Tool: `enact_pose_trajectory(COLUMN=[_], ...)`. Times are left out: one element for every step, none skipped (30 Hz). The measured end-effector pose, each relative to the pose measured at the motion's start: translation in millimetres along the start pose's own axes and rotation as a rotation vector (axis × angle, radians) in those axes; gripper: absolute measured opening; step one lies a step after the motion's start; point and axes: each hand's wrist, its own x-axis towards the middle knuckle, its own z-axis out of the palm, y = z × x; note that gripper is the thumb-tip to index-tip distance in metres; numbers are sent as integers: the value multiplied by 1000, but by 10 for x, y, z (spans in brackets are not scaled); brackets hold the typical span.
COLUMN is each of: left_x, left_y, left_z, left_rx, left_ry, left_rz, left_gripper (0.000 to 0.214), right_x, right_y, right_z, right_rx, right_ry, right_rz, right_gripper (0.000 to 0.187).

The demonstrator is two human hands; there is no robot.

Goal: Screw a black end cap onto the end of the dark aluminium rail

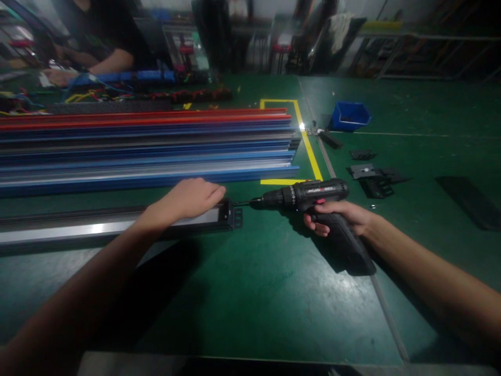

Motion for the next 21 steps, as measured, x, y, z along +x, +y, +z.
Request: enact_pose_trajectory(left_x=[2, 4, 6, 8, 11, 12, 14, 14, 15, 14, 14, 13, 12, 11, 9, 8, 6, 5, 3, 2, 1], left_y=[-5, -10, -14, -16, -17, -16, -16, -15, -15, -16, -18, -20, -24, -27, -29, -31, -31, -29, -26, -22, -16], left_z=[7, 13, 20, 25, 29, 32, 33, 34, 35, 35, 36, 37, 38, 38, 39, 38, 37, 36, 33, 30, 26], left_rx=[-4, -8, -10, -9, -7, -4, -2, -1, -4, -8, -10, -11, -12, -12, -10, -9, -4, 1, 6, 8, 9], left_ry=[2, 3, 4, 4, 4, 6, 7, 7, 8, 8, 8, 9, 10, 12, 13, 14, 16, 17, 17, 15, 12], left_rz=[1, 3, 5, 5, 6, 7, 9, 9, 11, 12, 12, 12, 14, 16, 20, 24, 28, 30, 29, 27, 22], left_gripper=[51, 52, 52, 53, 53, 54, 53, 53, 53, 54, 54, 55, 55, 55, 55, 55, 55, 54, 54, 54, 54], right_x=[0, 0, 0, 0, 0, 1, 2, 3, 5, 8, 11, 13, 16, 18, 19, 20, 20, 20, 19, 18, 18], right_y=[0, 1, 2, 3, 3, 3, 3, 2, 1, 0, -2, -3, -5, -8, -10, -12, -15, -17, -19, -21, -23], right_z=[3, 5, 8, 10, 12, 13, 15, 15, 13, 10, 6, 1, -3, -7, -10, -10, -10, -8, -7, -7, -8], right_rx=[2, 4, 7, 11, 13, 16, 19, 24, 28, 31, 33, 35, 37, 41, 47, 58, 71, 86, 100, 109, 115], right_ry=[2, 3, 3, 4, 3, 2, 1, 1, -1, -3, -6, -11, -19, -27, -31, -33, -31, -24, -17, -11, -10], right_rz=[-3, -5, -7, -7, -7, -6, -8, -9, -6, -2, 2, 7, 13, 16, 17, 18, 22, 26, 31, 37, 43], right_gripper=[28, 28, 27, 27, 26, 25, 25, 24, 25, 26, 27, 29, 31, 32, 33, 32, 32, 32, 33, 34, 36])
